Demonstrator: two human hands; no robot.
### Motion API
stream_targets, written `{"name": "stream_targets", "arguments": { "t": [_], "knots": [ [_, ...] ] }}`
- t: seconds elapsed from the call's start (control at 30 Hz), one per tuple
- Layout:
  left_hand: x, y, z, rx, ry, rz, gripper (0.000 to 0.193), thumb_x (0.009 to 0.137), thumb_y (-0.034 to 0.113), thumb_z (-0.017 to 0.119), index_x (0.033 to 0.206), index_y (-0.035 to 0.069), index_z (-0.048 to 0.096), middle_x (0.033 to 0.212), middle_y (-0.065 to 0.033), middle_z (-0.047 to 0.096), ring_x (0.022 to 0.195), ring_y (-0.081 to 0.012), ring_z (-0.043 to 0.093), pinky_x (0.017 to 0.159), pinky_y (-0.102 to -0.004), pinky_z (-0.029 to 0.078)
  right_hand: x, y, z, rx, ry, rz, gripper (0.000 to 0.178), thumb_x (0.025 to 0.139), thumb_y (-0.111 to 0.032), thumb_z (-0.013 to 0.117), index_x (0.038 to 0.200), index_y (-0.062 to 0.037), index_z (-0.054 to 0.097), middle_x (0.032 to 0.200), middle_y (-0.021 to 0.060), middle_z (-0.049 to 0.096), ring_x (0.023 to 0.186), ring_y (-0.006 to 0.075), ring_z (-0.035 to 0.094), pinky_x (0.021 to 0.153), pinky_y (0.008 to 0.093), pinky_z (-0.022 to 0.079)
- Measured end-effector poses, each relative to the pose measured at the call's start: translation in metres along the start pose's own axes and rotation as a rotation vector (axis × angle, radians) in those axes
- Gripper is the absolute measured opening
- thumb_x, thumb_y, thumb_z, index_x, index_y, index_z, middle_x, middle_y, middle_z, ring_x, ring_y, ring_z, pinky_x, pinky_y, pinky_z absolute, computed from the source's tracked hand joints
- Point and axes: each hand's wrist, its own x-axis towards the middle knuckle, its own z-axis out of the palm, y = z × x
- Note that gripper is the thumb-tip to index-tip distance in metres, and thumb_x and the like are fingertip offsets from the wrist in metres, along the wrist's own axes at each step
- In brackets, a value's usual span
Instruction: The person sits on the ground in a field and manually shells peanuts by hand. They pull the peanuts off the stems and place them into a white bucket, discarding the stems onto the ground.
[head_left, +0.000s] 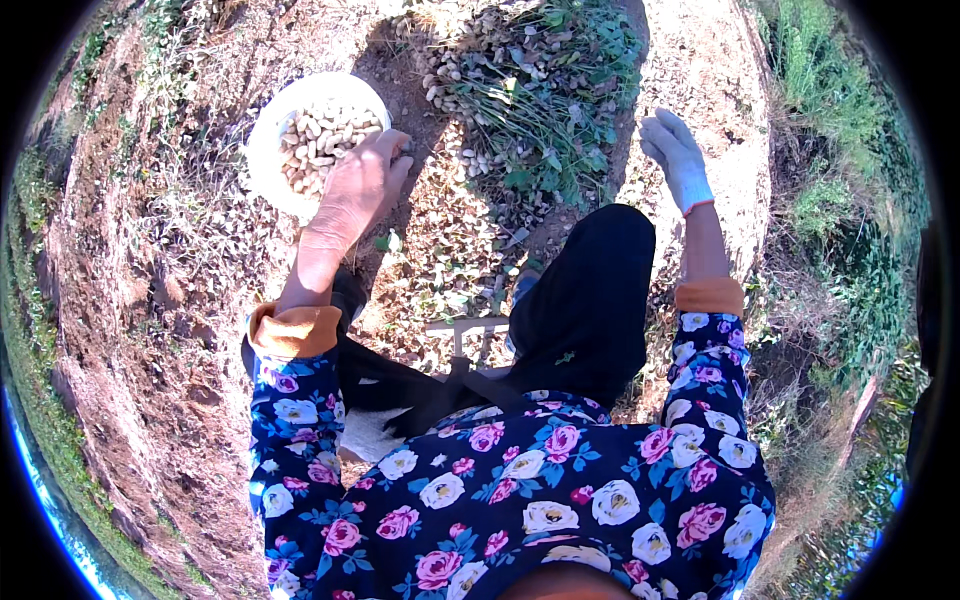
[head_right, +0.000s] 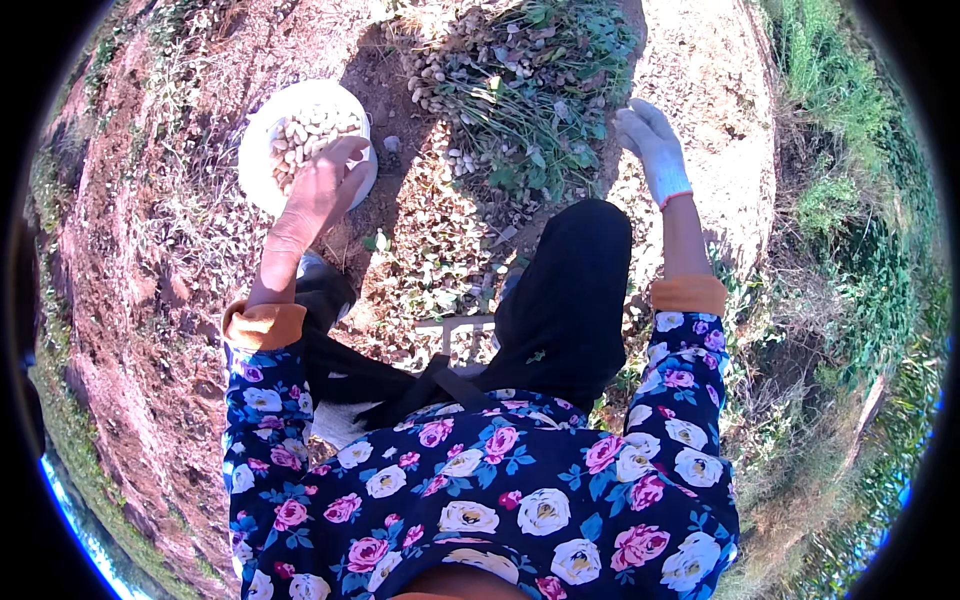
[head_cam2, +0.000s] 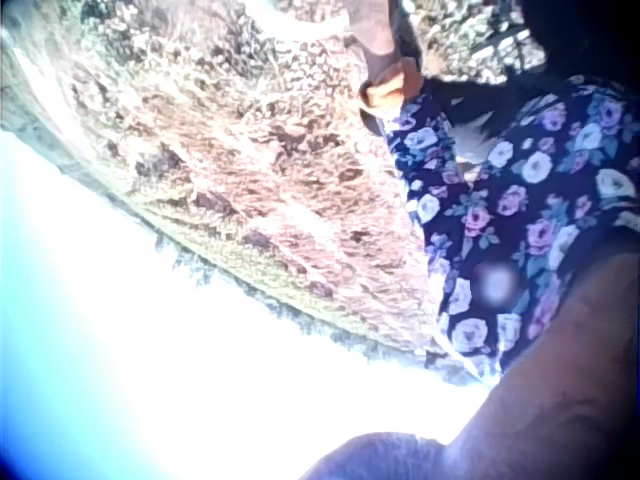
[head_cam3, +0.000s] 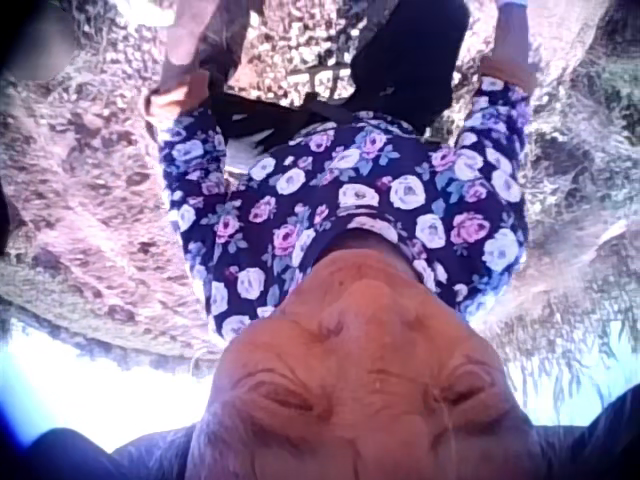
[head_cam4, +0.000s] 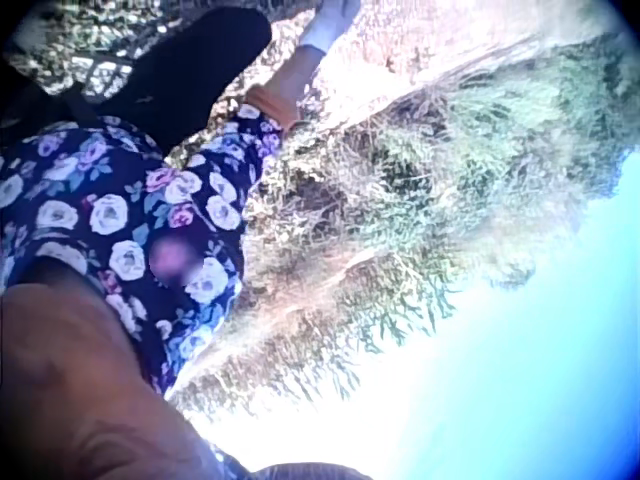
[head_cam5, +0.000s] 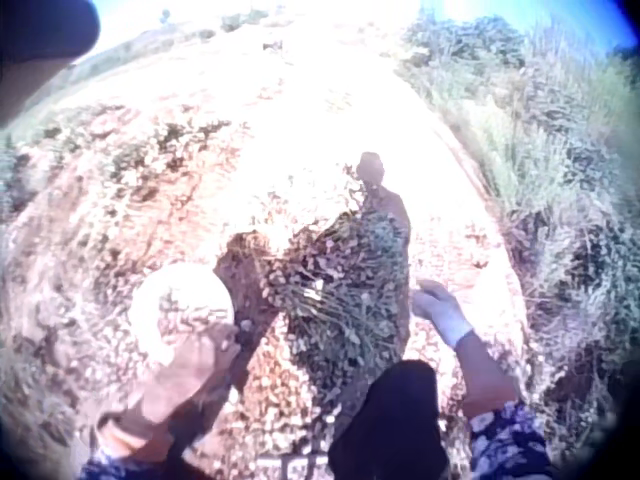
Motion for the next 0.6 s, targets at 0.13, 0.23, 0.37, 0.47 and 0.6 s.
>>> {"name": "stream_targets", "arguments": {
  "t": [0.13,0.23,0.37,0.47,0.6],
  "knots": [
    [-0.012,0.002,0.019,0.329,-0.25,0.163,0.016,0.082,0.016,0.051,0.093,0.005,0.052,0.086,-0.0102,0.056,0.081,-0.0277,0.058,0.072,-0.0384,0.045,0.079,0.018,0.114,-1.138,-0.418,-0.117,0.067,0.075,-0.037,0.061,0.13,-0.0071,0.036,0.126,0.0154,0.047,0.114,0.0291,0.048,0.097,0.036,0.035],
    [-0.026,-0.008,0.027,0.336,-0.361,0.19,0.012,0.077,0.009,0.052,0.088,0.005,0.051,0.082,-0.0079,0.055,0.079,-0.0243,0.057,0.069,-0.0369,0.044,0.108,0.056,0.186,-1.48,-0.532,-0.183,0.072,0.074,-0.037,0.061,0.132,-0.007,0.032,0.135,0.0137,0.036,0.123,0.0281,0.038,0.1,0.0371,0.033],
    [-0.034,-0.005,0.025,0.392,-0.441,0.095,0.019,0.075,0.008,0.054,0.093,0.004,0.052,0.082,-0.0067,0.055,0.08,-0.0218,0.057,0.07,-0.034,0.043,0.148,0.132,0.223,-1.547,-0.41,-0.407,0.088,0.071,-0.038,0.065,0.137,-0.0043,0.017,0.138,0.0211,0.028,0.129,0.0323,0.027,0.101,0.0378,0.032],
    [-0.039,-0.012,0.032,0.353,-0.348,0.114,0.021,0.074,0.009,0.055,0.093,0.004,0.051,0.082,-0.0063,0.055,0.079,-0.0206,0.057,0.069,-0.0329,0.042,0.16,0.17,0.227,-1.481,-0.348,-0.207,0.088,0.075,-0.038,0.061,0.139,-0.0028,0.012,0.14,0.0203,0.025,0.124,0.0331,0.034,0.098,0.0376,0.036],
    [-0.045,-0.012,0.031,0.372,-0.346,0.08,0.019,0.073,0.01,0.055,0.091,0.004,0.052,0.081,-0.0055,0.055,0.078,-0.02,0.057,0.068,-0.0325,0.042,0.122,0.181,0.247,-1.299,-0.439,-0.001,0.054,0.08,-0.039,0.052,0.121,-0.0043,0.043,0.104,0.0248,0.058,0.097,0.0371,0.056,0.085,0.0419,0.043]
  ]
}}
